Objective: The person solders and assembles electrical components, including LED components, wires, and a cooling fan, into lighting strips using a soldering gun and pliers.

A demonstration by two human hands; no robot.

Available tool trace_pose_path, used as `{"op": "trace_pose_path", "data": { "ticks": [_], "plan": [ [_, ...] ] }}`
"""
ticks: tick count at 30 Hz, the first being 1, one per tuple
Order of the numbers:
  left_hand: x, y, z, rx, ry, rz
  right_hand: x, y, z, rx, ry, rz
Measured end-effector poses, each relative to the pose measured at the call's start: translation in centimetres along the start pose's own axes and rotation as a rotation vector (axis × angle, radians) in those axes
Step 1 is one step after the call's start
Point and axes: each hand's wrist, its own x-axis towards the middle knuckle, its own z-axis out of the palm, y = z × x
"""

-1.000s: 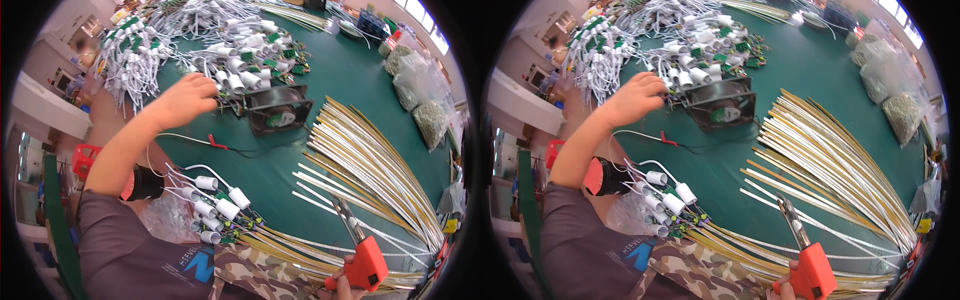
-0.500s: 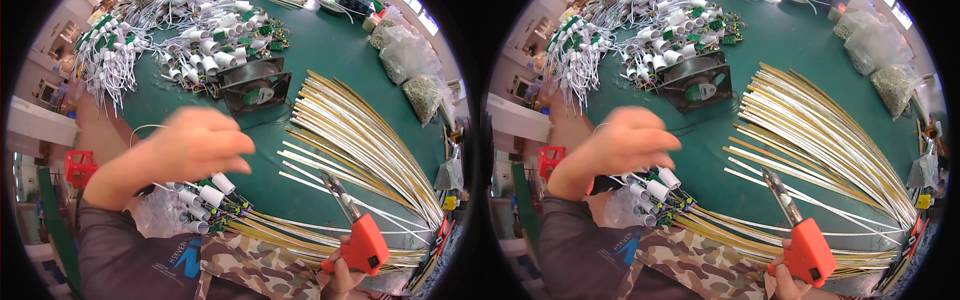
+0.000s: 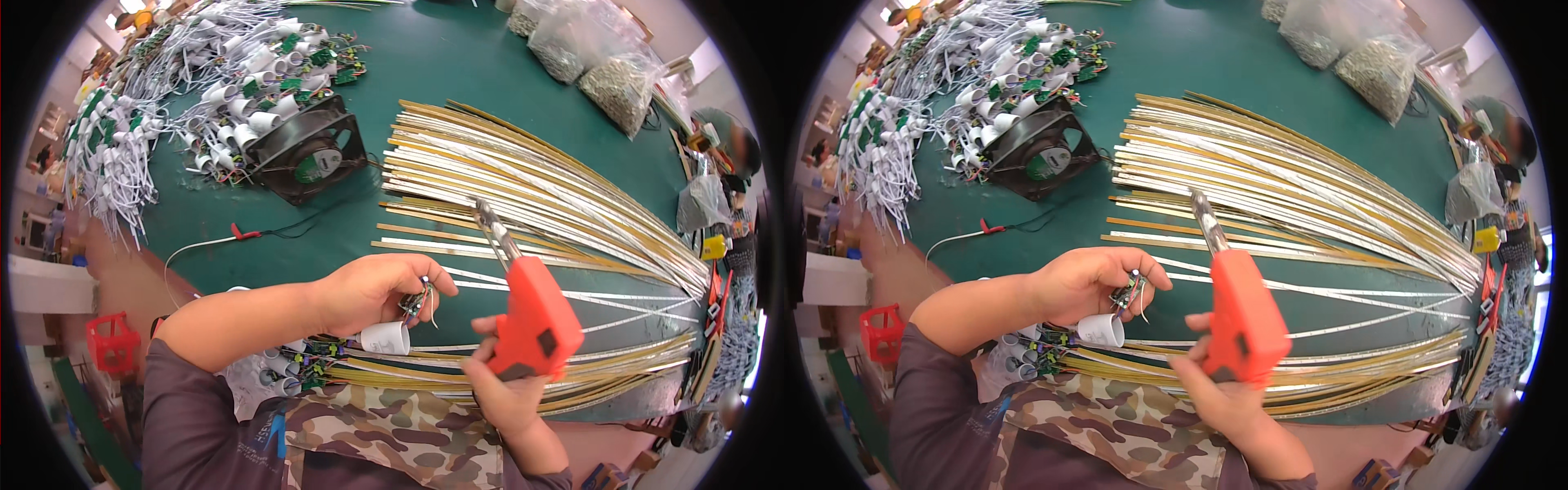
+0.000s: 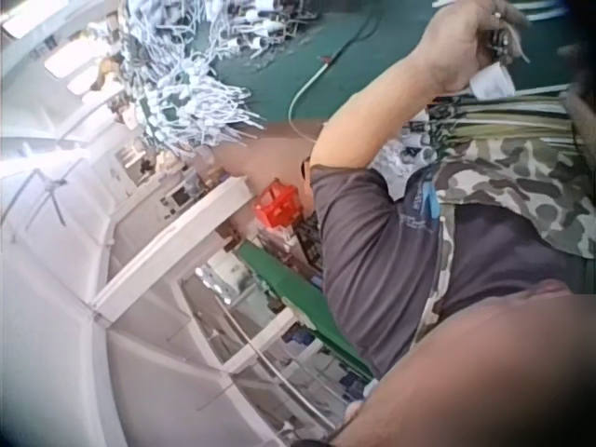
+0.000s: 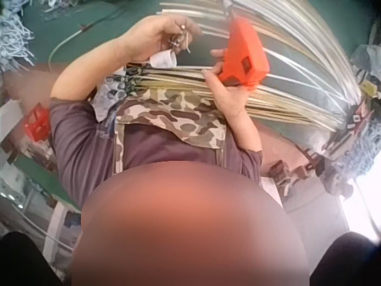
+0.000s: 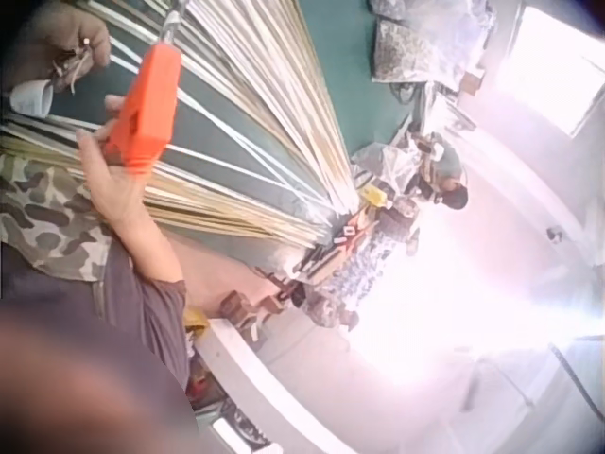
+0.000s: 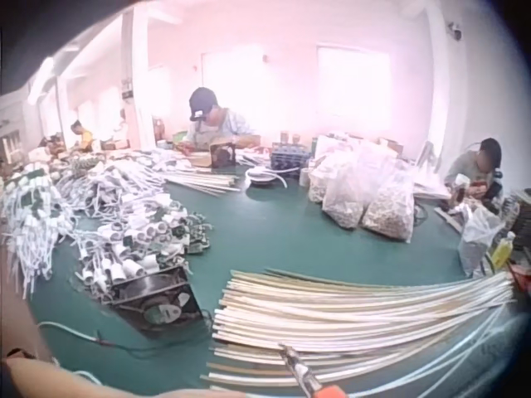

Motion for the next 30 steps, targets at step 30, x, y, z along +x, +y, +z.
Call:
{"op": "trace_pose_path", "data": {
  "ticks": [30],
  "plan": [
    [0.5,-1.1,3.9,0.752,-0.034,-0.022,1.8,-1.2,0.2,-0.072,0.120,-0.177]
  ]
}}
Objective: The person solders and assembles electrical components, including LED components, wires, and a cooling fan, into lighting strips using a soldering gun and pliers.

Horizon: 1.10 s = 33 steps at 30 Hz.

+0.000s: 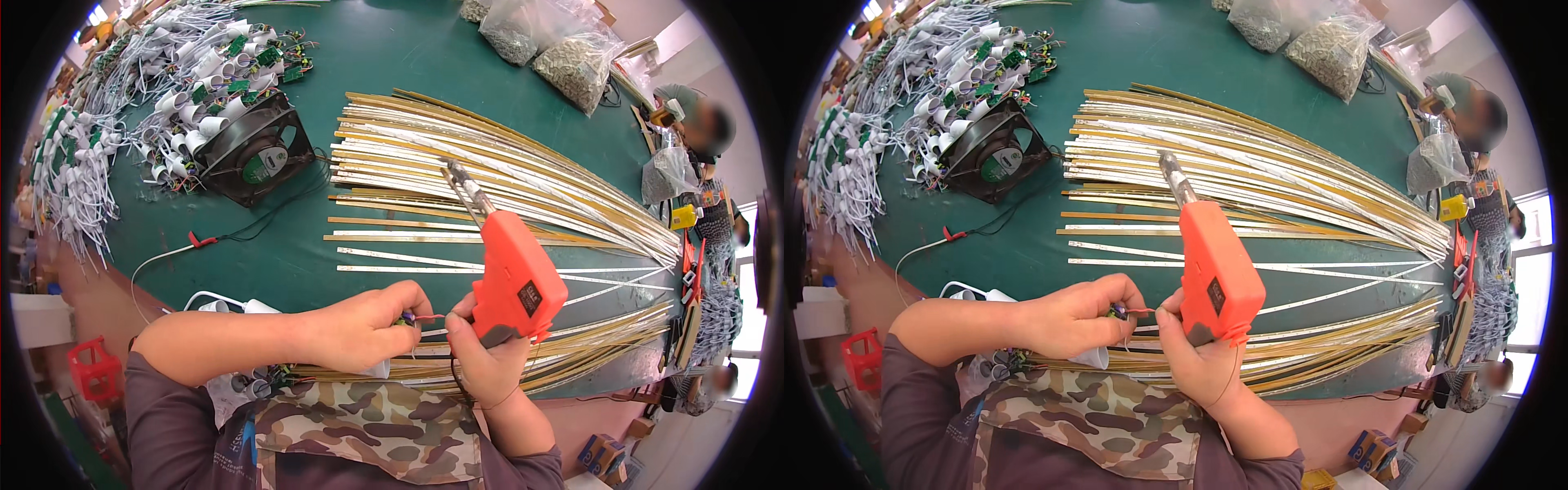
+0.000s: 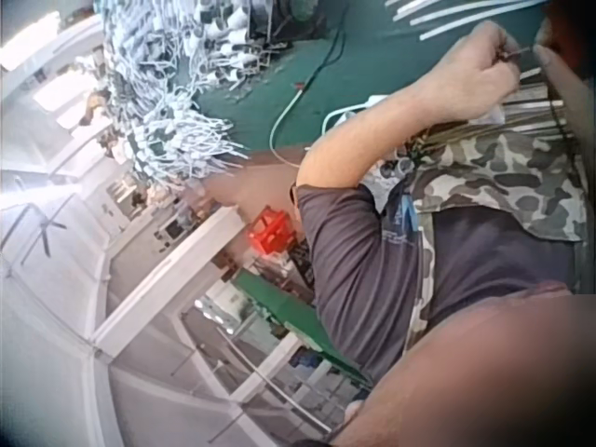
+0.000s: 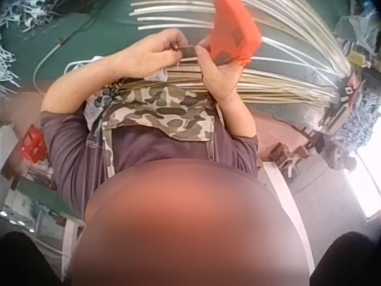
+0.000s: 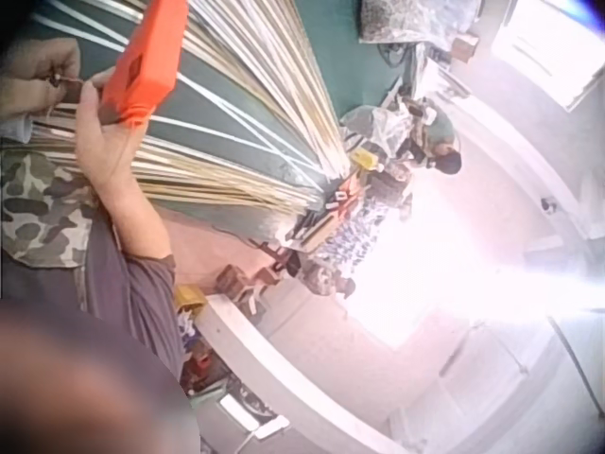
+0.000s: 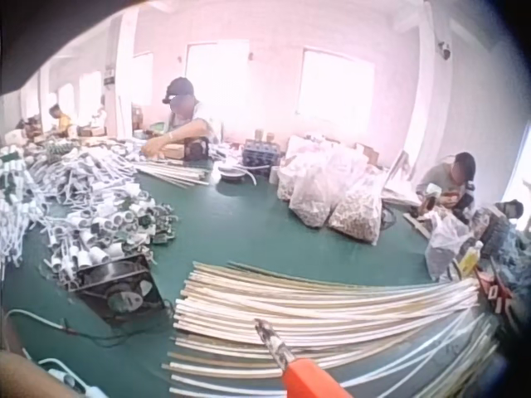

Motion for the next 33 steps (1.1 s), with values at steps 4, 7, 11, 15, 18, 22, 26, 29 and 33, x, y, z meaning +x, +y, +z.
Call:
{"op": "trace_pose_path", "data": {
  "ticks": [4,7,11,15,18,22,26,29,33],
  "plan": [
    [0.7,-1.5,-0.1,-0.308,0.100,0.045,-0.8,0.4,-0.4,-0.045,-0.013,-0.009],
    [0.7,-0.2,0.1,-0.541,0.203,0.018,-1.7,0.4,0.3,0.011,-0.022,0.035],
    [0.7,-1.1,0.7,-0.639,0.181,0.108,-1.5,0.7,0.8,-0.017,-0.072,0.029],
    [0.8,-0.6,1.0,-0.589,0.209,0.080,-1.4,1.1,0.6,-0.220,-0.112,-0.109],
    [0.4,-0.3,0.8,-0.515,0.161,0.054,-1.3,0.3,0.5,-0.199,-0.017,-0.098],
    [0.1,-0.1,0.7,-0.303,0.158,0.097,-0.7,0.1,-0.1,-0.013,0.069,0.020],
    [0.1,-0.6,-0.2,0.231,0.340,0.469,-0.7,-0.5,-0.1,-0.001,-0.009,-0.006],
    [-1.4,1.0,-1.4,0.275,0.337,0.367,-1.0,0.5,-0.9,-0.006,-0.047,-0.021],
    [-5.7,5.9,-4.1,0.432,0.409,0.391,-1.9,0.2,-1.0,0.049,-0.043,-0.023]
  ]
}}
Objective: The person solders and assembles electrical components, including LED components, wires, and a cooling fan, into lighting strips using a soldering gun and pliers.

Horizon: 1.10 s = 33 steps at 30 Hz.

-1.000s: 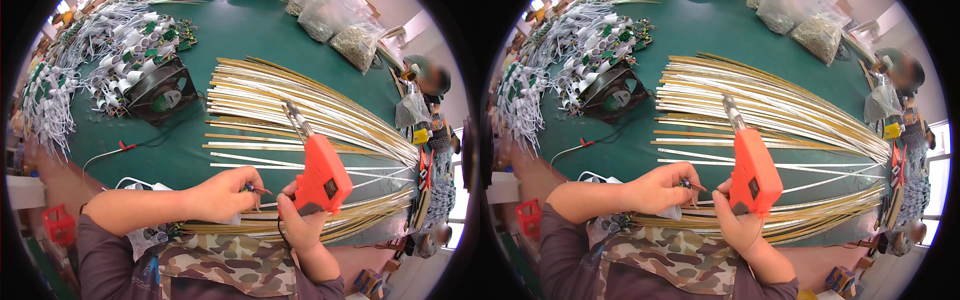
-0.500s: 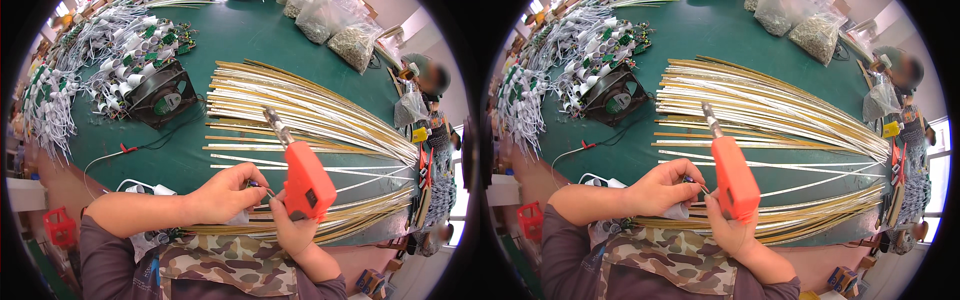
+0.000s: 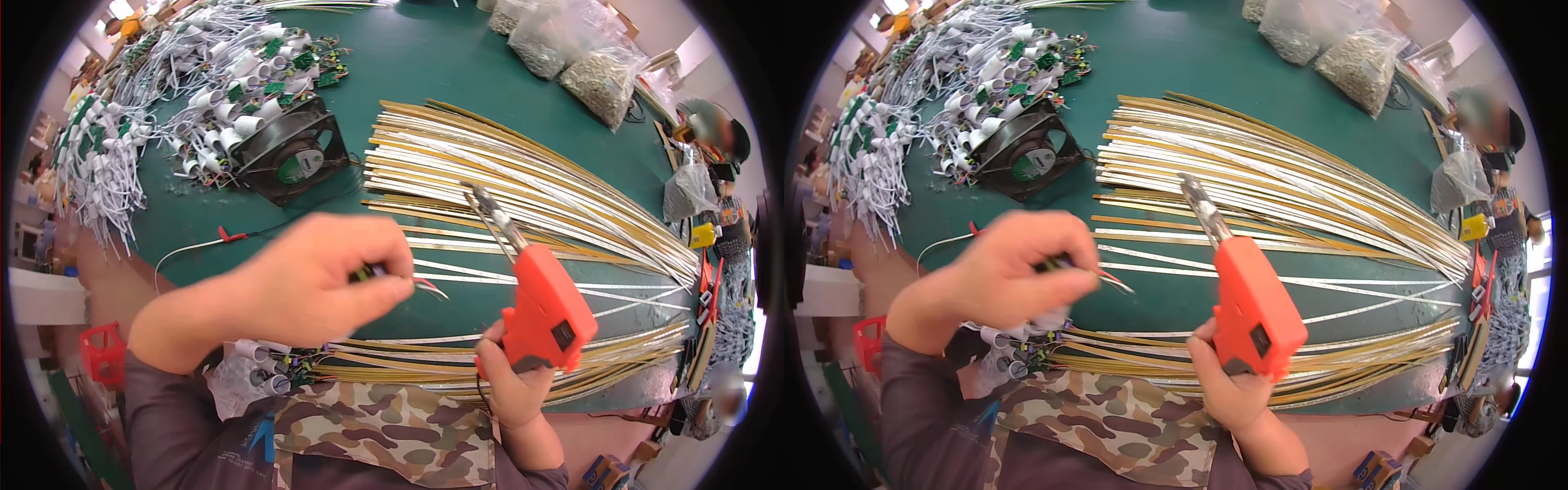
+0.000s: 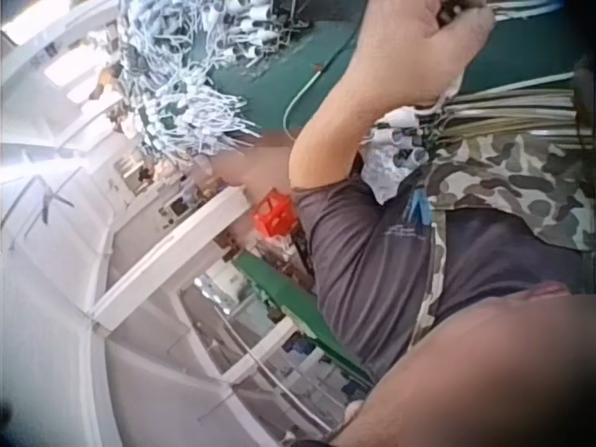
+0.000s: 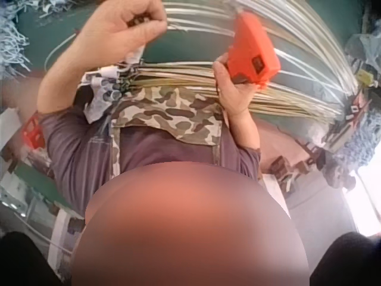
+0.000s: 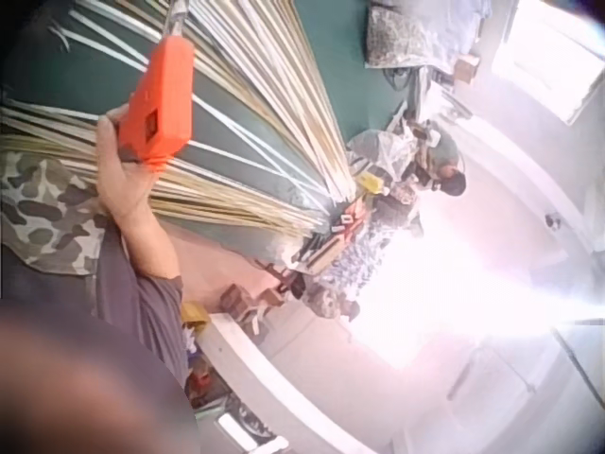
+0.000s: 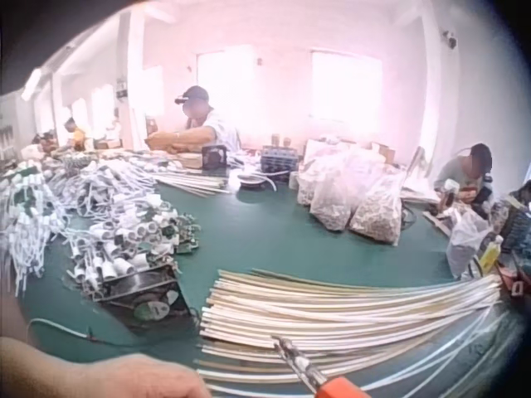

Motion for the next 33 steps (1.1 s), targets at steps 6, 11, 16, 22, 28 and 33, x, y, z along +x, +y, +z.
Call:
{"op": "trace_pose_path", "data": {
  "ticks": [6,11,16,22,28,33],
  "plan": [
    [-2.8,4.2,-6.0,0.571,0.204,0.156,-1.6,0.5,-1.5,-0.080,0.080,-0.012],
    [-3.2,-5.4,-1.7,0.623,-0.135,0.015,-1.8,0.6,-0.9,-0.069,-0.008,0.004],
    [-3.0,-10.1,1.4,0.136,-0.104,-0.272,-2.4,0.9,-1.5,-0.134,-0.135,0.014],
    [-2.4,-9.6,1.3,0.056,-0.122,-0.456,-2.5,0.9,-1.2,-0.153,-0.140,0.055],
    [-2.8,-10.5,2.8,0.410,0.007,-0.242,-2.1,0.0,-1.2,-0.109,-0.195,0.130],
    [-3.0,-10.7,3.6,0.496,0.096,-0.153,-2.3,0.3,-1.9,-0.110,-0.274,0.107]
  ]
}}
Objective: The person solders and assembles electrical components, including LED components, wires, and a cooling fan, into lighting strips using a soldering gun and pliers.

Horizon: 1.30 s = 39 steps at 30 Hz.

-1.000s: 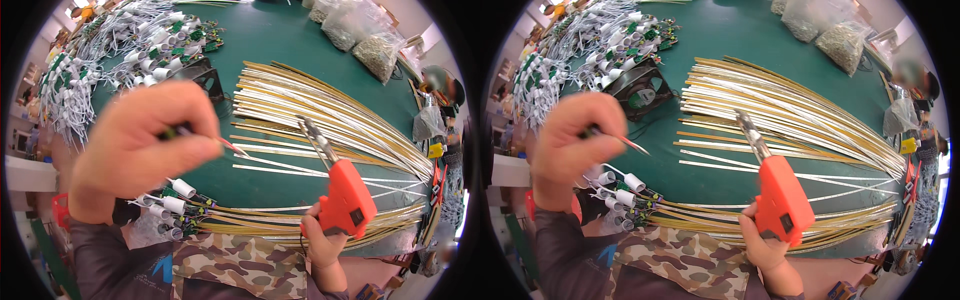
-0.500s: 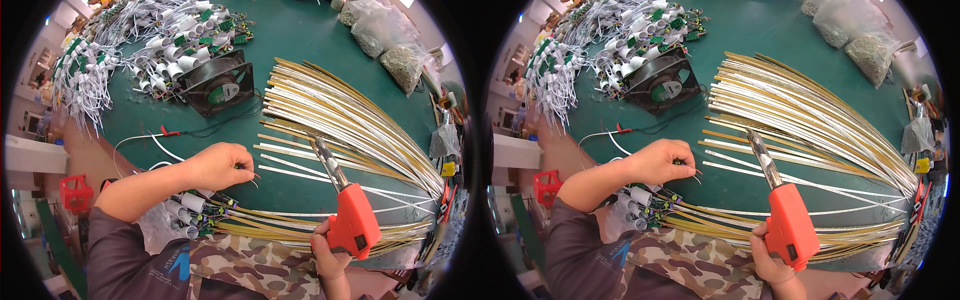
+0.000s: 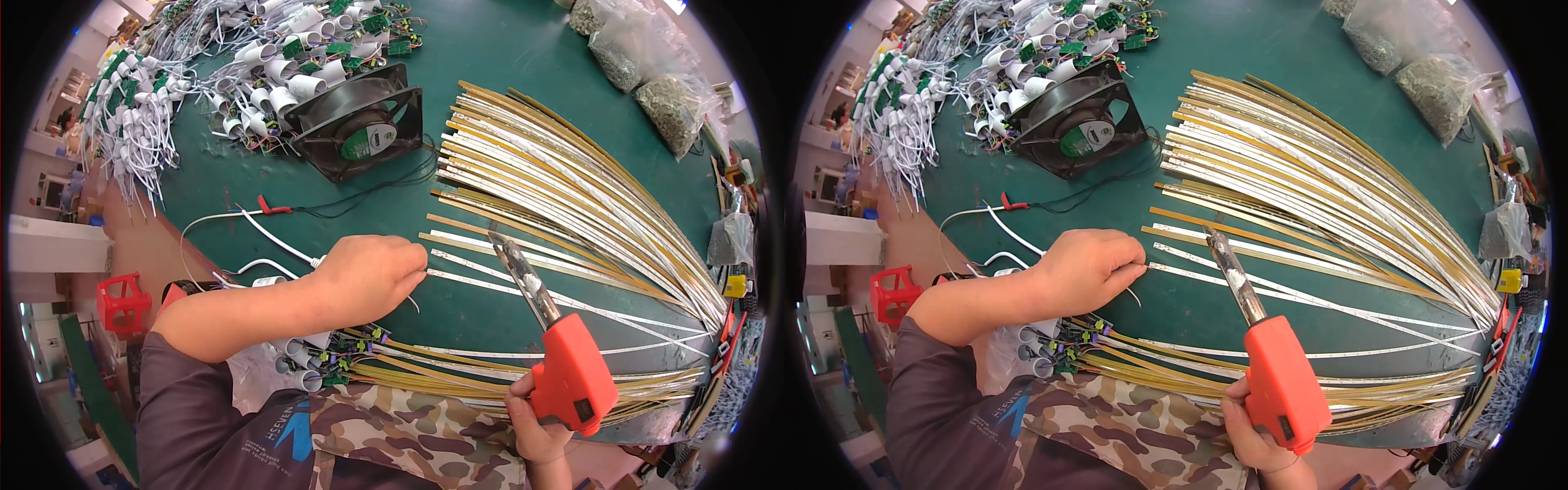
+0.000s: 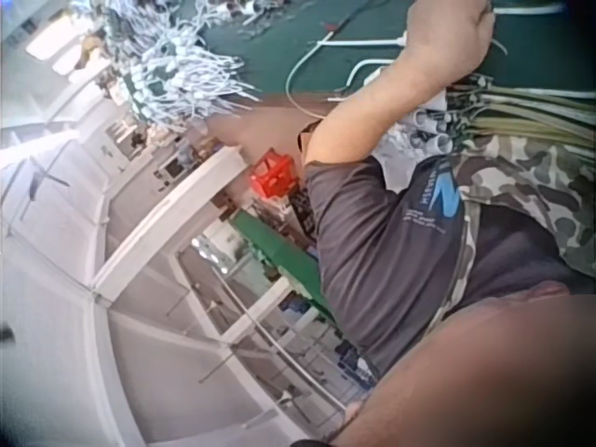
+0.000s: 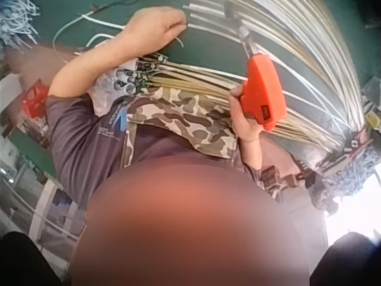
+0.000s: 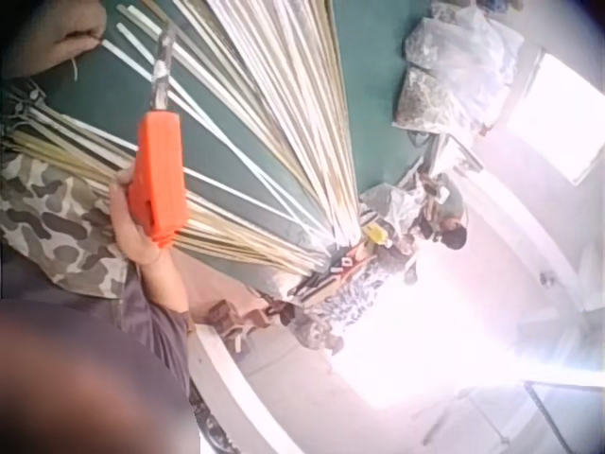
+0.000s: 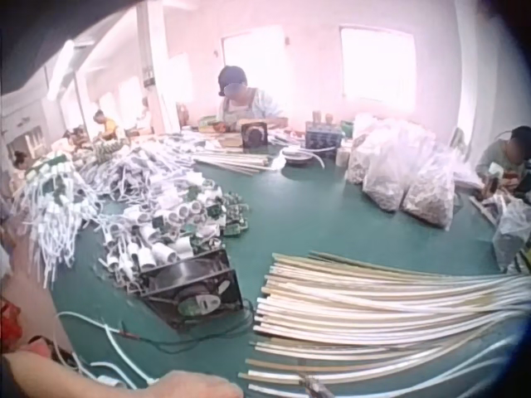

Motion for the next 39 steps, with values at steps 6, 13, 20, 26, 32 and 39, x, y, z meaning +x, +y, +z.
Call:
{"op": "trace_pose_path", "data": {
  "ticks": [6,13,20,26,32,39],
  "plan": [
    [0.1,-0.1,-0.2,0.046,0.053,0.040,-0.1,-0.4,0.0,0.090,0.035,0.079],
    [0.3,-0.4,-0.1,-0.034,0.035,0.032,0.1,-1.5,0.6,0.254,0.198,0.218],
    [0.7,-0.2,-0.3,-0.041,-0.013,-0.037,0.5,-0.2,-0.1,0.166,-0.014,0.141],
    [1.1,-0.3,-0.3,-0.026,-0.036,-0.047,1.0,0.0,0.5,-0.032,-0.060,0.053],
    [1.5,0.1,-0.9,-0.058,-0.103,-0.091,1.3,-0.3,0.7,-0.078,-0.064,0.066],
    [2.3,0.0,-1.4,-0.021,-0.194,-0.115,1.2,0.0,0.5,-0.126,-0.119,0.059]
  ]
}}
